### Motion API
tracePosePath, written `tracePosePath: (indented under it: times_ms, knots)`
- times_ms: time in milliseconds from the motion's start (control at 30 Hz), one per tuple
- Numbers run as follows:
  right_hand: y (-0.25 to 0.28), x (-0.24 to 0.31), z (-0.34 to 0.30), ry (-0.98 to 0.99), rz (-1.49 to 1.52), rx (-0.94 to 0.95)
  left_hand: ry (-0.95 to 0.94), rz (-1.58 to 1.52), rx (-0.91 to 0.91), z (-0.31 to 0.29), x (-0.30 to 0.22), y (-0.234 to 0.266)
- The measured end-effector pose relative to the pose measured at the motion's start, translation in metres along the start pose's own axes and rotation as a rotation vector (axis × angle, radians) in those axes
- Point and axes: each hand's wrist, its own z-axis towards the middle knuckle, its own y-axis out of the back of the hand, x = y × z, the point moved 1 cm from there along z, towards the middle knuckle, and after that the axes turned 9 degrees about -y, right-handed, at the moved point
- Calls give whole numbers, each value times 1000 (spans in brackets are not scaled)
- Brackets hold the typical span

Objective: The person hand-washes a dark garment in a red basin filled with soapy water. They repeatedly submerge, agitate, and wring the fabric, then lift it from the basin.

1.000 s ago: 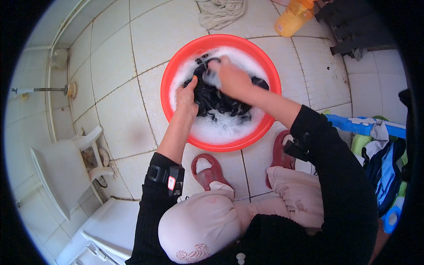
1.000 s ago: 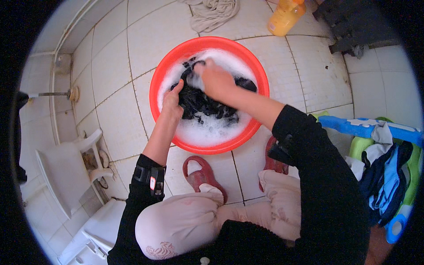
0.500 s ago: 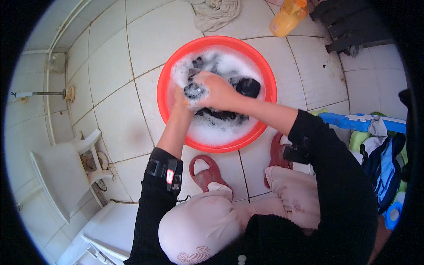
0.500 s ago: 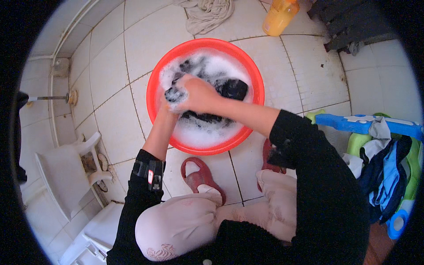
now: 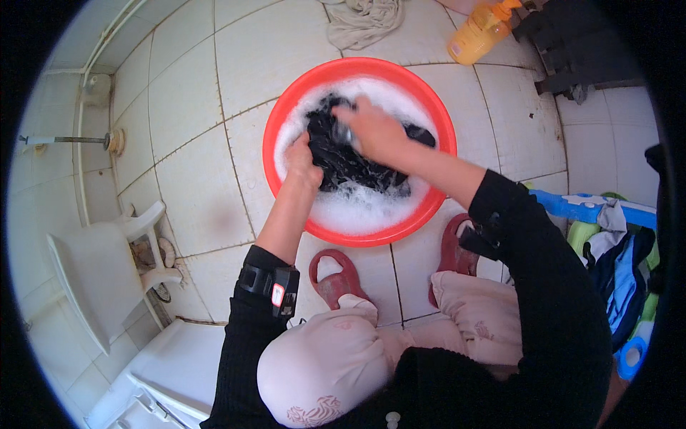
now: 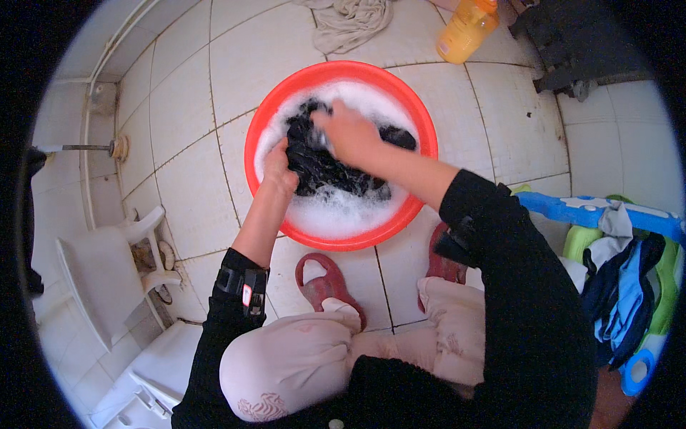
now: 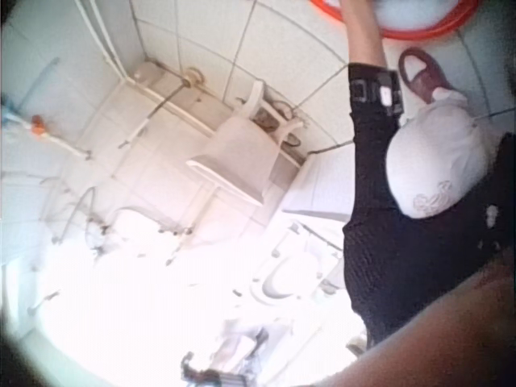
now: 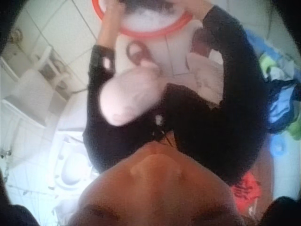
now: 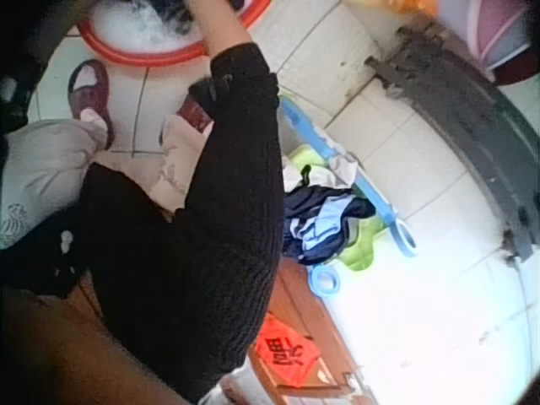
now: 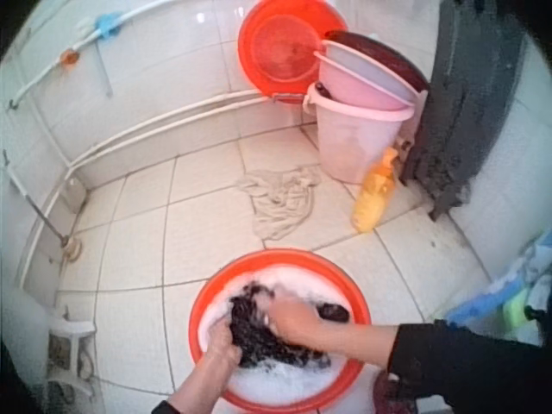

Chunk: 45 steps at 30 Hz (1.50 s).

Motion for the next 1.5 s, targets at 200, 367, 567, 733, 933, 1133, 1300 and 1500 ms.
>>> tracePosePath:
  times_ms: [200, 367, 567, 733, 933, 1133, 1300, 1500]
  knots:
    - [-36, 2, 11, -143, -50, 207, 5, -5, -54, 5, 7, 0]
    - [-13, 9, 23, 80, 426, 41, -56, -82, 91, 6, 2, -10]
    - [22, 47, -25, 23, 592, 30, 21, -278, 622, -6, 4, -17]
    - [30, 34, 21, -81, 345, -99, -10, -159, 258, -37, 20, -25]
    - [14, 7, 11, -10, -4, -79, -26, 25, -15, -12, 7, -11]
    - [-27, 9, 9, -121, -123, 183, -42, 106, -116, 15, 10, 4]
    - [-1, 19, 31, -30, 673, 268, -84, -39, 125, 18, 10, -2]
    - [27, 53, -19, -73, 574, 126, -121, -133, 450, 9, 11, -8]
